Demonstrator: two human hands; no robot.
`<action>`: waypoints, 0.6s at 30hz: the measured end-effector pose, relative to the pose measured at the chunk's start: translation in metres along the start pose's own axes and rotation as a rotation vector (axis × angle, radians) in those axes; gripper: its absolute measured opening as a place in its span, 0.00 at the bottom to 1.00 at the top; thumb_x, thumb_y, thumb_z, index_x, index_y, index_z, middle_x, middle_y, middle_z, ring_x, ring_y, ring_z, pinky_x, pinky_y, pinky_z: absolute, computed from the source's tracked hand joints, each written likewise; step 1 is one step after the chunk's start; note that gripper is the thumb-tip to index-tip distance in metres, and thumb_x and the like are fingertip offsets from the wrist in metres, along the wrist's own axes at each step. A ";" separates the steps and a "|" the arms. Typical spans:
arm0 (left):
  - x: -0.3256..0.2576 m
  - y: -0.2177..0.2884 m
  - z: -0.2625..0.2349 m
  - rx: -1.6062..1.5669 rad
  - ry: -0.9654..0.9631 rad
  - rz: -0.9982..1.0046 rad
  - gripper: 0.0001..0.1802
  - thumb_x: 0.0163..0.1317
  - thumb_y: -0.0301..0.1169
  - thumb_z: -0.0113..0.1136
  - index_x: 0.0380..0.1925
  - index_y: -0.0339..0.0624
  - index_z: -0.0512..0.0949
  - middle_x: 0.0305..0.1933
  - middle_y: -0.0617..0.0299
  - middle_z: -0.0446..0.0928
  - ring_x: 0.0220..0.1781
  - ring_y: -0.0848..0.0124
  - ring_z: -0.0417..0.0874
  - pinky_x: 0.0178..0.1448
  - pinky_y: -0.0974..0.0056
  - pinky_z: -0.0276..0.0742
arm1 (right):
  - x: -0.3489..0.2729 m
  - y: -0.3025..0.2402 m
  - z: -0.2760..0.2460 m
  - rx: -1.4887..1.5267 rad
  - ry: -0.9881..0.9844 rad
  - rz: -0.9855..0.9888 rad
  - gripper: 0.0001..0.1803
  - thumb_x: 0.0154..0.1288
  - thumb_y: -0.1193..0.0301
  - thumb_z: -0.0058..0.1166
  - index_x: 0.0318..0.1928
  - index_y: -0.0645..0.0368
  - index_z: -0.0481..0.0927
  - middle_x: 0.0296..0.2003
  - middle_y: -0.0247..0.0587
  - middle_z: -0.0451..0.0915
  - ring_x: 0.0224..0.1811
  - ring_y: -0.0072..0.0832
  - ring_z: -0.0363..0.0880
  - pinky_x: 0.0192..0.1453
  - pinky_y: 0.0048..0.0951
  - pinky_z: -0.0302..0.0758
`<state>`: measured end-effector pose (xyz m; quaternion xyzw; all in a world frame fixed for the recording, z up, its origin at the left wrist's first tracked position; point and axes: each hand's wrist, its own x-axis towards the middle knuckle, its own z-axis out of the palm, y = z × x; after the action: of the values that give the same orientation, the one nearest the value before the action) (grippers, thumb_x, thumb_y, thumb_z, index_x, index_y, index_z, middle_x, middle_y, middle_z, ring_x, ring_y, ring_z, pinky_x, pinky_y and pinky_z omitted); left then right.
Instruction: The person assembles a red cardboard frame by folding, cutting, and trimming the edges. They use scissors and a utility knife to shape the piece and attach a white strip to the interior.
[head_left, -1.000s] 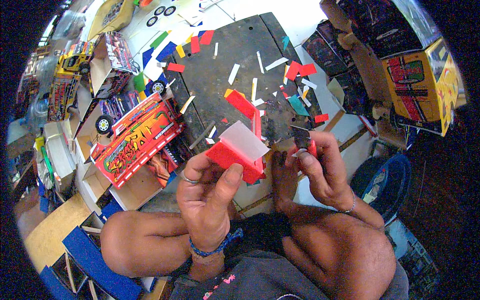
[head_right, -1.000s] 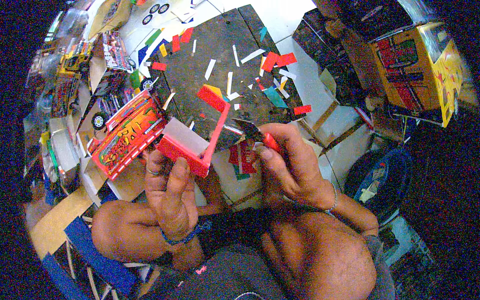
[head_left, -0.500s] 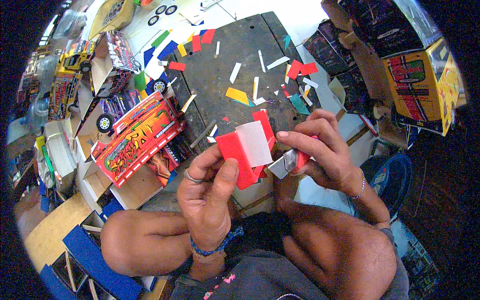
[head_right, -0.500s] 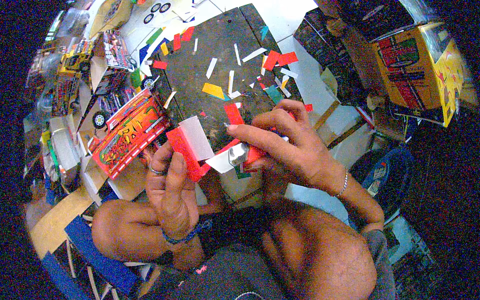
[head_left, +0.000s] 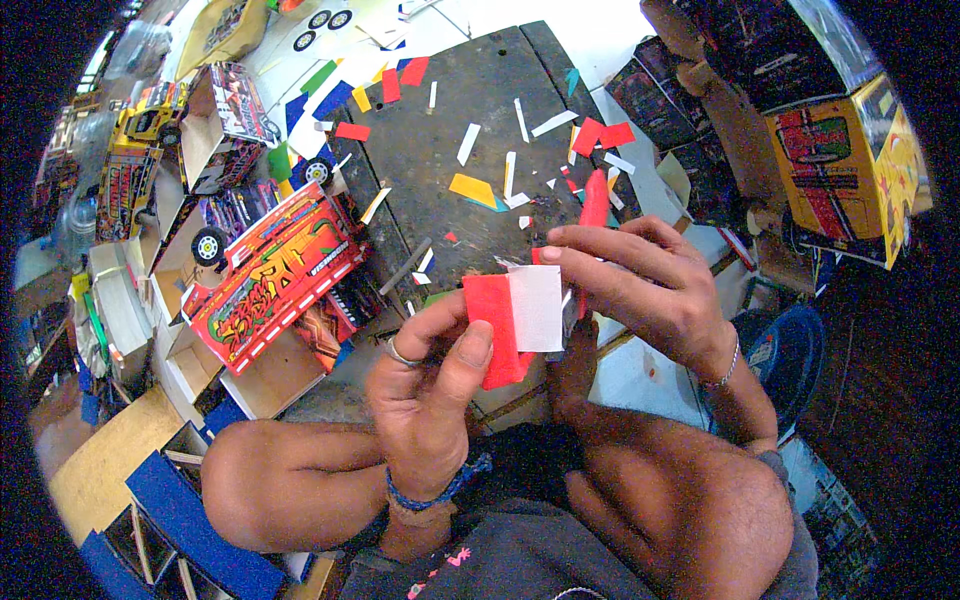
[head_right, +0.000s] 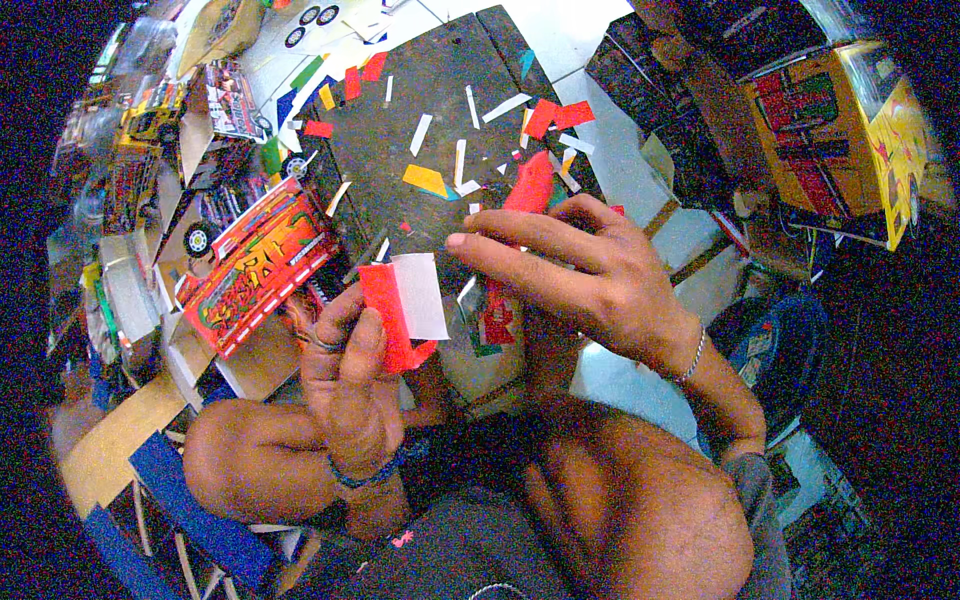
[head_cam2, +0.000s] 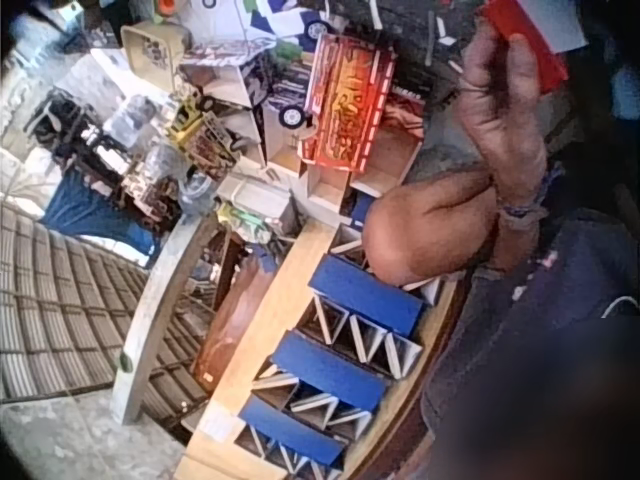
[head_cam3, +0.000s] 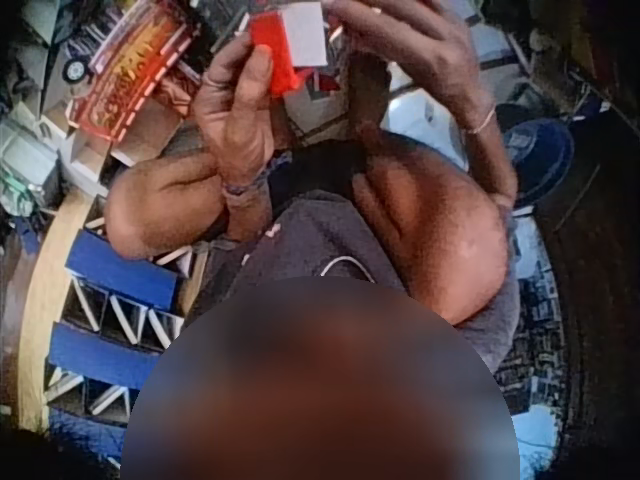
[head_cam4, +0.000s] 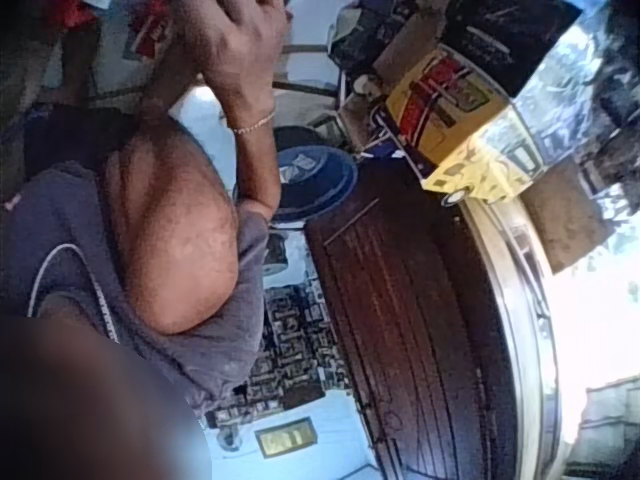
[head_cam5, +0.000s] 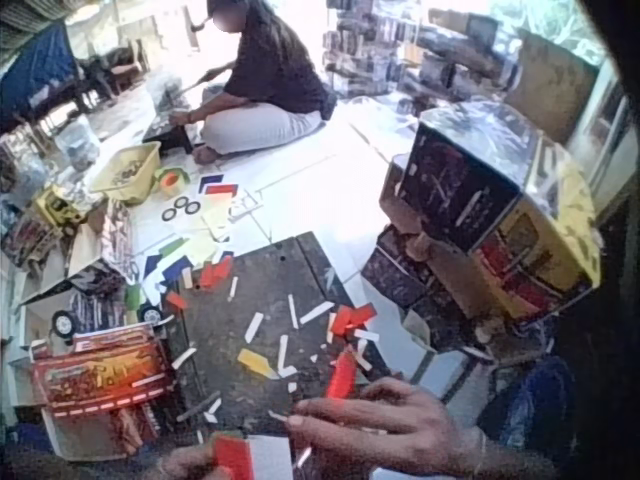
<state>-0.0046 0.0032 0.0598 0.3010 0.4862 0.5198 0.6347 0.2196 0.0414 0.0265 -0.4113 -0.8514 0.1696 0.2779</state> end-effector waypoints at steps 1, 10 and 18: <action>0.000 -0.001 0.000 -0.010 -0.007 -0.006 0.14 0.69 0.25 0.62 0.53 0.32 0.80 0.51 0.54 0.84 0.50 0.73 0.84 0.57 0.66 0.80 | 0.001 0.000 0.002 0.015 0.002 -0.019 0.21 0.57 0.69 0.62 0.53 0.54 0.85 0.55 0.39 0.84 0.49 0.30 0.85 0.46 0.32 0.78; -0.004 -0.005 0.001 0.020 -0.050 -0.048 0.16 0.69 0.25 0.62 0.55 0.32 0.79 0.51 0.56 0.84 0.50 0.73 0.84 0.55 0.67 0.81 | -0.001 0.001 0.006 0.051 -0.014 -0.135 0.16 0.60 0.67 0.58 0.49 0.52 0.84 0.58 0.38 0.83 0.50 0.25 0.84 0.45 0.32 0.76; -0.005 -0.006 0.001 0.000 -0.065 -0.045 0.16 0.69 0.26 0.63 0.55 0.33 0.79 0.52 0.55 0.84 0.51 0.73 0.84 0.57 0.67 0.79 | 0.000 -0.001 0.007 0.054 0.020 -0.154 0.16 0.58 0.66 0.59 0.47 0.53 0.85 0.56 0.39 0.84 0.48 0.25 0.85 0.44 0.32 0.77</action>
<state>-0.0010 -0.0031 0.0560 0.3067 0.4717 0.4955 0.6617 0.2143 0.0406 0.0218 -0.3388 -0.8727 0.1666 0.3095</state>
